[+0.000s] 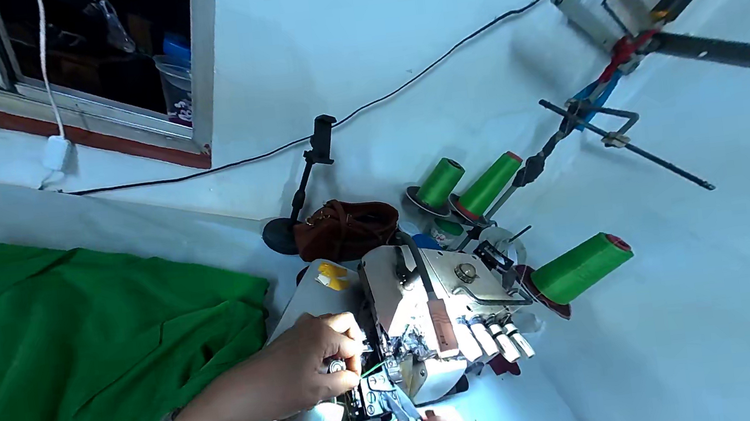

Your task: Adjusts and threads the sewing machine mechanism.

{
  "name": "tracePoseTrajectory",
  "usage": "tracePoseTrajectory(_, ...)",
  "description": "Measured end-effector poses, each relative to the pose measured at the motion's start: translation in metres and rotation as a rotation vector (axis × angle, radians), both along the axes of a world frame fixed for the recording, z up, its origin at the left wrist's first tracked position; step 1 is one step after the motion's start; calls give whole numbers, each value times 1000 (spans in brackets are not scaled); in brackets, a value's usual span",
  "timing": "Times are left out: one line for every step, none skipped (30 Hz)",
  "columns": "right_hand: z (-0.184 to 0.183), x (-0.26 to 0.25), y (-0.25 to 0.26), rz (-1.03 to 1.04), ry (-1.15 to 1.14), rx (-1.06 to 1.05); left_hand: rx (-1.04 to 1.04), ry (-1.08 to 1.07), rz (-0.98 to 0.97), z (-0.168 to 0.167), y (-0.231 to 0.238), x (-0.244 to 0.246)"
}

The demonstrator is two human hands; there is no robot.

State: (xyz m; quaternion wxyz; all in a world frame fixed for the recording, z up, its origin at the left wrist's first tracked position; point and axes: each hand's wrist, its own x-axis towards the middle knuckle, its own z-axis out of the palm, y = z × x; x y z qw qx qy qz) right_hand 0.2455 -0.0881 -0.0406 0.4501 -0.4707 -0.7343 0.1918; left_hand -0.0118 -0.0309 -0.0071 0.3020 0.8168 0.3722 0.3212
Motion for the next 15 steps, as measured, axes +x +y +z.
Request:
tracePoseTrajectory(5,-6,1,2,-74,39,12,-43,-44,-1,2,-1)
tracePoseTrajectory(9,-11,3,6,-128,64,15,-85,-88,-1,3,0)
tracePoseTrajectory(12,-15,5,12,-165,82,15,-114,-122,-1,3,1)
tracePoseTrajectory(13,-18,6,17,-187,95,14,-131,-146,-1,3,1)
tracePoseTrajectory(13,-19,8,19,-198,111,12,-144,-166,-1,4,1)
tracePoseTrajectory(12,-20,9,20,-209,132,0,-154,-185,-1,4,0)
tracePoseTrajectory(11,-21,10,25,-212,154,-9,-167,-200,-1,5,-1)
tracePoseTrajectory(10,-21,11,37,-211,180,-17,-178,-215,-1,5,-2)
tracePoseTrajectory(7,-20,12,51,-211,210,-21,-189,-229,-2,5,-3)
tracePoseTrajectory(5,-20,12,61,-211,238,-28,-196,-243,-2,6,-3)
tracePoseTrajectory(4,-19,13,66,-207,253,-36,-197,-258,-3,6,-4)
tracePoseTrajectory(3,-19,12,68,-203,253,-46,-196,-269,-3,6,-5)
tracePoseTrajectory(3,-19,11,68,-202,250,-54,-194,-276,-3,6,-5)
tracePoseTrajectory(2,-18,11,68,-203,252,-60,-189,-278,-3,6,-5)
tracePoseTrajectory(2,-18,11,69,-206,255,-65,-179,-275,-3,6,-5)
